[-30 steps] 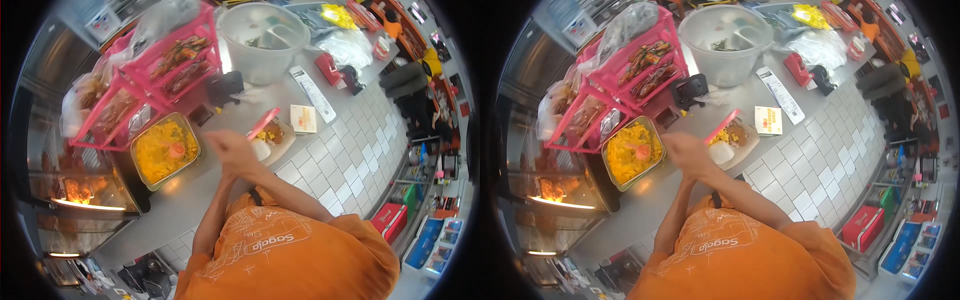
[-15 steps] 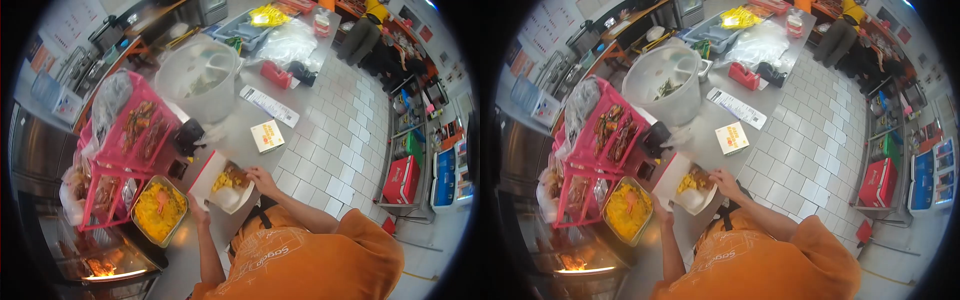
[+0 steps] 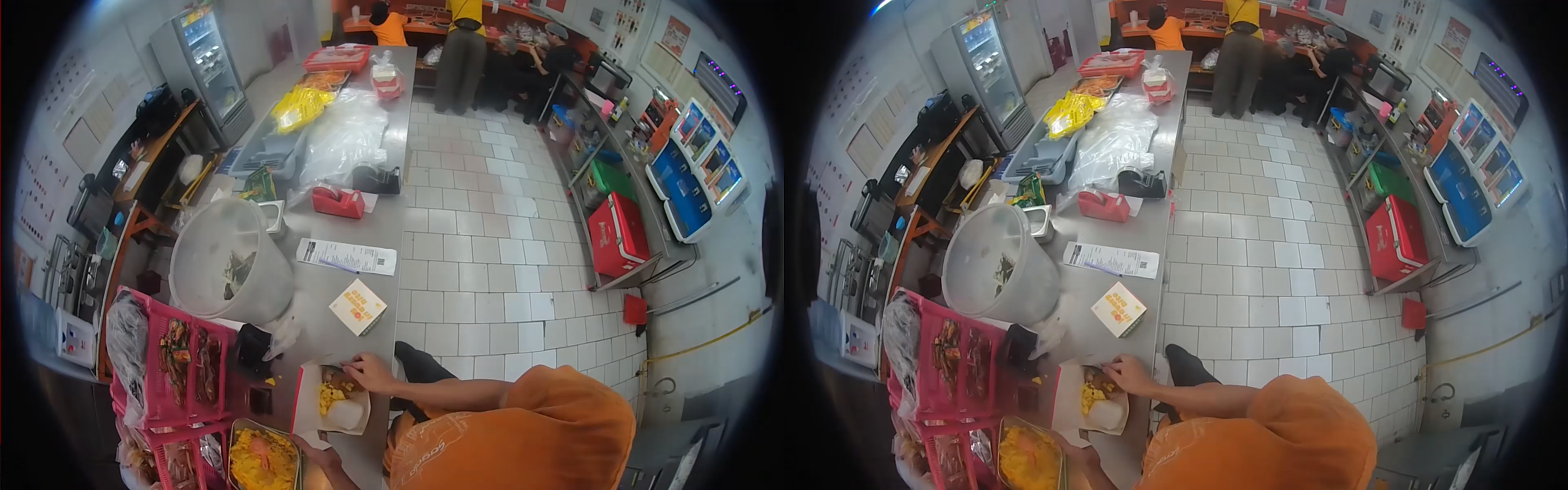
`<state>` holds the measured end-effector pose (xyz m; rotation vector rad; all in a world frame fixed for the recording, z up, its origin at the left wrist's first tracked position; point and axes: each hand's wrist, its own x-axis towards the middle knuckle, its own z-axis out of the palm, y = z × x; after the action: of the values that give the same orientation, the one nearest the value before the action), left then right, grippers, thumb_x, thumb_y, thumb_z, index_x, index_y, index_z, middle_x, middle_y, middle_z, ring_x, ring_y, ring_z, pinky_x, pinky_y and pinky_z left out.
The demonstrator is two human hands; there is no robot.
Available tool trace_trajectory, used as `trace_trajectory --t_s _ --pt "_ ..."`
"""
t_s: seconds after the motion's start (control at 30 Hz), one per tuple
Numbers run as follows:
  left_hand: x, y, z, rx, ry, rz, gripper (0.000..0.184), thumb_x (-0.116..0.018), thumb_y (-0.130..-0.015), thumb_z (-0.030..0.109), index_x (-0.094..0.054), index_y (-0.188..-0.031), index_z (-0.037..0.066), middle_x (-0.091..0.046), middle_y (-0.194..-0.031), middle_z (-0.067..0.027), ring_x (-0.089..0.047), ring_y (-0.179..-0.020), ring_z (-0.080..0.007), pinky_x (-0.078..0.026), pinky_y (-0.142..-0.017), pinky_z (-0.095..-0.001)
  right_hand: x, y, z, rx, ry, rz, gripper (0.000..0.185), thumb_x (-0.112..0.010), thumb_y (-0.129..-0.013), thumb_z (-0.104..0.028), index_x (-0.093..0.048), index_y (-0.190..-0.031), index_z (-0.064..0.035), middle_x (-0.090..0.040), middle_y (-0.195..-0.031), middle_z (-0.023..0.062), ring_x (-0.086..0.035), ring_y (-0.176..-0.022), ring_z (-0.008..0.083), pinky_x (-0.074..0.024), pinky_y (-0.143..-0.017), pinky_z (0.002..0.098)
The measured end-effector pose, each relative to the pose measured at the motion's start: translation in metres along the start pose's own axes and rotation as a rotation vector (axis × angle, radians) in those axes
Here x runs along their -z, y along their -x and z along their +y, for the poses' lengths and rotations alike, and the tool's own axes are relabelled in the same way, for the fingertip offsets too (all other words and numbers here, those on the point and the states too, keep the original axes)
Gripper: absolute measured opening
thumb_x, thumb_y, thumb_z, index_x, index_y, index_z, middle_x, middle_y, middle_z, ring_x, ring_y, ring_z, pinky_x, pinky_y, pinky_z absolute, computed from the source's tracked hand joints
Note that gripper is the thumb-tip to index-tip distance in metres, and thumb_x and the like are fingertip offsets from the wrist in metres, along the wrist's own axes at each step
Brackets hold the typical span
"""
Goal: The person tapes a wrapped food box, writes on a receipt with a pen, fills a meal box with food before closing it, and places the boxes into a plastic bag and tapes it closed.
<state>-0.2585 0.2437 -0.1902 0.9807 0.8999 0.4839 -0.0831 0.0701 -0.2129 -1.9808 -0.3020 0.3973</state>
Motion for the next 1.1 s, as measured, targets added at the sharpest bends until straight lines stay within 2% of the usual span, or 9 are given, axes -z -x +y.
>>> trace_trajectory --t_s 0.23,0.4,0.5,0.57,0.7,0.83,1.0,1.07,1.1 --pt "-0.002 0.013 0.013 -0.207 -0.309 -0.371 0.058 -0.051 -0.093 0.039 -0.039 -0.140 0.007 -0.048 -0.141 -0.0104 -0.046 -0.127 -0.0232 -0.034 -0.107 -0.0383 0.035 -0.002 -0.012 0.103 0.199 -0.046 0.050 -0.066 -0.086 -0.030 -0.059 -0.128 -0.0046 -0.059 -0.119 0.0213 -0.059 -0.106 0.0349 -0.0463 -0.094 0.0433" --pt "-0.013 0.043 0.039 -0.181 -0.384 -0.286 0.087 -0.080 -0.074 0.022 -0.033 -0.146 0.007 -0.045 -0.144 -0.0107 -0.035 -0.139 -0.0240 -0.026 -0.115 -0.0383 0.129 -0.028 -0.035 -0.143 -0.063 0.023 0.025 -0.057 -0.093 -0.015 -0.066 -0.113 -0.0025 -0.070 -0.075 0.0070 -0.064 -0.068 0.0104 -0.0504 -0.067 0.0267" --pt "-0.015 0.055 0.085 -0.081 -0.871 -0.405 0.093 -0.085 -0.067 0.012 -0.035 -0.146 0.006 -0.049 -0.140 -0.0118 -0.040 -0.137 -0.0254 -0.028 -0.115 -0.0373 0.174 -0.100 -0.072 -0.032 -0.148 0.142 0.029 -0.050 -0.092 -0.001 -0.061 -0.119 0.0033 -0.063 -0.072 0.0054 -0.060 -0.069 0.0102 -0.0466 -0.066 0.0243" --pt "-0.038 0.049 0.126 -0.161 -0.673 -0.250 0.064 -0.076 -0.078 0.008 -0.048 -0.135 0.003 -0.059 -0.127 -0.0114 -0.054 -0.122 -0.0253 -0.040 -0.105 -0.0344 0.196 -0.156 -0.089 0.015 -0.137 0.181 0.028 -0.049 -0.095 -0.005 -0.060 -0.120 0.0009 -0.066 -0.078 0.0064 -0.061 -0.073 0.0109 -0.0462 -0.070 0.0258" --pt "-0.175 -0.023 0.225 -0.762 -0.812 -0.034 0.017 -0.060 -0.090 0.000 -0.062 -0.106 0.000 -0.065 -0.093 -0.0071 -0.063 -0.085 -0.0196 -0.048 -0.082 -0.0301 0.213 -0.269 -0.102 0.152 -0.351 0.196 0.026 -0.045 -0.099 -0.008 -0.061 -0.118 -0.0010 -0.068 -0.086 0.0066 -0.062 -0.077 0.0111 -0.0469 -0.073 0.0270" --pt "-0.319 -0.147 0.276 -0.603 -1.061 -0.076 0.016 -0.057 -0.092 0.007 -0.065 -0.101 -0.004 -0.068 -0.083 -0.0124 -0.066 -0.074 -0.0212 -0.050 -0.071 -0.0315 0.224 -0.343 -0.101 0.163 -0.462 0.014 0.023 -0.048 -0.099 -0.006 -0.062 -0.116 0.0004 -0.069 -0.091 0.0072 -0.062 -0.079 0.0112 -0.0490 -0.074 0.0251" --pt "-0.336 -0.339 0.207 -0.272 -1.706 -0.297 0.037 -0.056 -0.094 0.031 -0.063 -0.108 -0.003 -0.070 -0.090 -0.0198 -0.068 -0.081 -0.0336 -0.051 -0.076 -0.0419 0.272 -0.389 -0.087 0.184 -0.221 -0.075 0.021 -0.050 -0.097 -0.002 -0.065 -0.110 0.0014 -0.069 -0.083 0.0090 -0.064 -0.075 0.0117 -0.0507 -0.070 0.0252" --pt "-0.336 -0.357 0.179 0.408 -1.726 -0.224 0.041 -0.058 -0.091 0.033 -0.060 -0.115 0.000 -0.069 -0.098 -0.0219 -0.066 -0.092 -0.0371 -0.049 -0.082 -0.0460 0.299 -0.405 -0.070 0.158 -0.214 -0.074 0.021 -0.049 -0.097 -0.002 -0.065 -0.110 0.0014 -0.069 -0.083 0.0090 -0.064 -0.075 0.0121 -0.0507 -0.070 0.0253" --pt "-0.326 -0.364 0.161 0.426 -1.716 -0.224 0.041 -0.058 -0.090 0.033 -0.060 -0.115 0.000 -0.068 -0.101 -0.0222 -0.065 -0.095 -0.0379 -0.049 -0.084 -0.0464 0.311 -0.411 -0.062 0.140 -0.217 -0.042 0.021 -0.049 -0.096 -0.001 -0.065 -0.111 0.0014 -0.069 -0.084 0.0091 -0.064 -0.075 0.0125 -0.0507 -0.070 0.0255"
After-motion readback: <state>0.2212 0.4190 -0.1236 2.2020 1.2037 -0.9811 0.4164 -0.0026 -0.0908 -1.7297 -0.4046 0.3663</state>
